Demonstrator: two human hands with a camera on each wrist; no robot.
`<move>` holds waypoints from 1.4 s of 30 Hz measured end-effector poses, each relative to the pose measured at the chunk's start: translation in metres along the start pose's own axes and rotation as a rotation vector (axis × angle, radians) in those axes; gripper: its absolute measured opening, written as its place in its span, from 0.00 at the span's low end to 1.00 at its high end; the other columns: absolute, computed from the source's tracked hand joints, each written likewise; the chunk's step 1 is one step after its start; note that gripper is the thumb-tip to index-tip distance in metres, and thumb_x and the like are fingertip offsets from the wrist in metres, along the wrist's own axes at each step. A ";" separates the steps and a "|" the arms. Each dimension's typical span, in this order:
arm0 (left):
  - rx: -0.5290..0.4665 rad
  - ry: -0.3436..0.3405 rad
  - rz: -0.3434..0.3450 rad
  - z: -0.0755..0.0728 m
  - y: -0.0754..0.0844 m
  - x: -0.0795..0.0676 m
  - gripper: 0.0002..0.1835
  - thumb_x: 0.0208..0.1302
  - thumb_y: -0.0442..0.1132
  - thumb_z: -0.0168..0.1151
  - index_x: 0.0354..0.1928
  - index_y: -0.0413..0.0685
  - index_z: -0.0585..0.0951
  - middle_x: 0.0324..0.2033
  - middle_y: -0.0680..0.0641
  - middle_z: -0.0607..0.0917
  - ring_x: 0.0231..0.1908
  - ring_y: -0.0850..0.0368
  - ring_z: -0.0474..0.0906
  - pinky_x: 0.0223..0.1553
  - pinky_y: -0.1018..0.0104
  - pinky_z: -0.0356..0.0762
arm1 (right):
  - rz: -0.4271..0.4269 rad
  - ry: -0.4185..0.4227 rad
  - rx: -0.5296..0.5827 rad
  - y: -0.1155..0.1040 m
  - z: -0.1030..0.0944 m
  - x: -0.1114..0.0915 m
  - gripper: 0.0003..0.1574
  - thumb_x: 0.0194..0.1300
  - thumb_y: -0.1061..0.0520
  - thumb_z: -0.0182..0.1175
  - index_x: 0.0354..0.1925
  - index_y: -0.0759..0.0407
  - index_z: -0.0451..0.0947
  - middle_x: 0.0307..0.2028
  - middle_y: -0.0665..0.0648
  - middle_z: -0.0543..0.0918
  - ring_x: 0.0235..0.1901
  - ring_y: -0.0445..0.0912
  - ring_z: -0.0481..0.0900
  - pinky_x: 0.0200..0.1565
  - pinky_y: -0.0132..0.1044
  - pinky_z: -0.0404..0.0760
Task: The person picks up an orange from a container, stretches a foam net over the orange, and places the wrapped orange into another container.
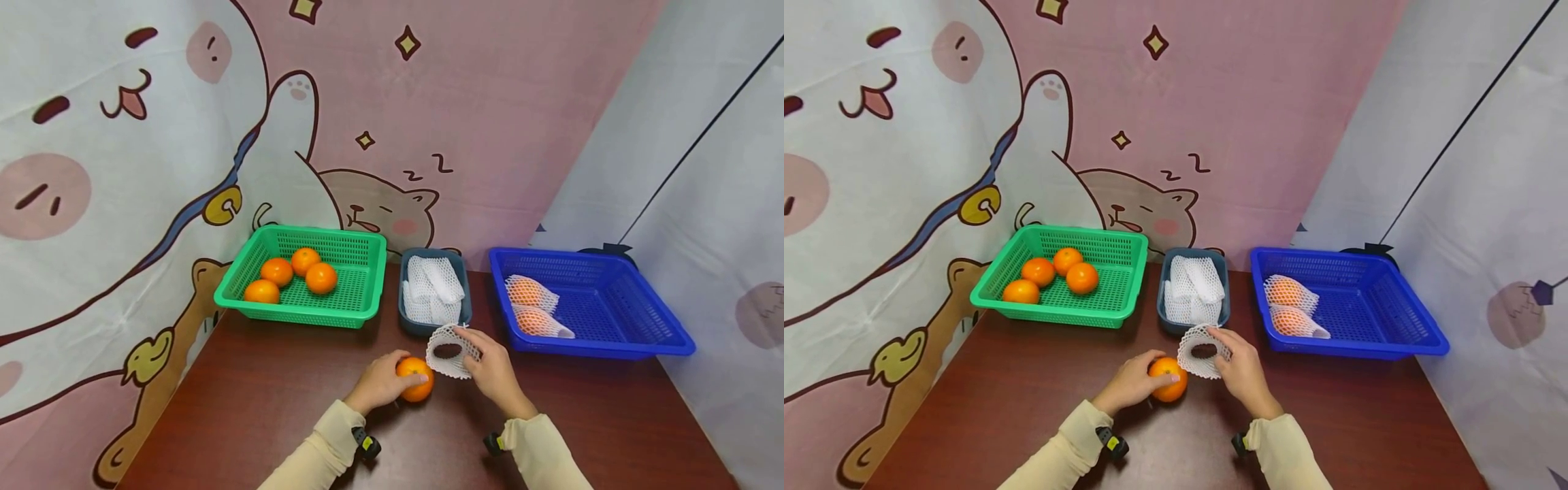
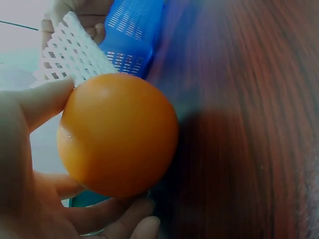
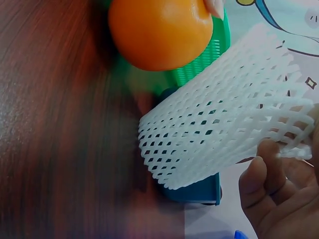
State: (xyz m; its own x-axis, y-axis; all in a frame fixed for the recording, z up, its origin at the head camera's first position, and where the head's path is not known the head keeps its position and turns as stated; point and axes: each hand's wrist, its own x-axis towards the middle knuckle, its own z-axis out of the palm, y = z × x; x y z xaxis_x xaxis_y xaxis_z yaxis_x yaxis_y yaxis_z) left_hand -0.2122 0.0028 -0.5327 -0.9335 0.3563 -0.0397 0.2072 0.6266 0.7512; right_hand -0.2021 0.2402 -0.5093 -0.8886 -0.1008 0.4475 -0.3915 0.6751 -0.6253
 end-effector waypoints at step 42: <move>-0.301 0.157 0.160 -0.006 0.045 -0.001 0.49 0.42 0.45 0.81 0.68 0.49 0.68 0.54 0.46 0.73 0.49 0.50 0.72 0.50 0.54 0.72 | -0.078 0.067 -0.011 -0.008 0.020 -0.006 0.31 0.52 0.72 0.69 0.55 0.56 0.81 0.51 0.54 0.82 0.51 0.50 0.80 0.53 0.51 0.76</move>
State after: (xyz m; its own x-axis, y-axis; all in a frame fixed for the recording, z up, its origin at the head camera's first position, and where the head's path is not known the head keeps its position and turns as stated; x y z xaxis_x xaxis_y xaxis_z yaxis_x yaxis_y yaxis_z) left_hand -0.2037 0.0266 -0.4945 -0.9345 0.3082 0.1779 0.2807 0.3314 0.9007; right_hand -0.1982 0.2213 -0.5198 -0.8372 -0.1042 0.5368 -0.4558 0.6753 -0.5798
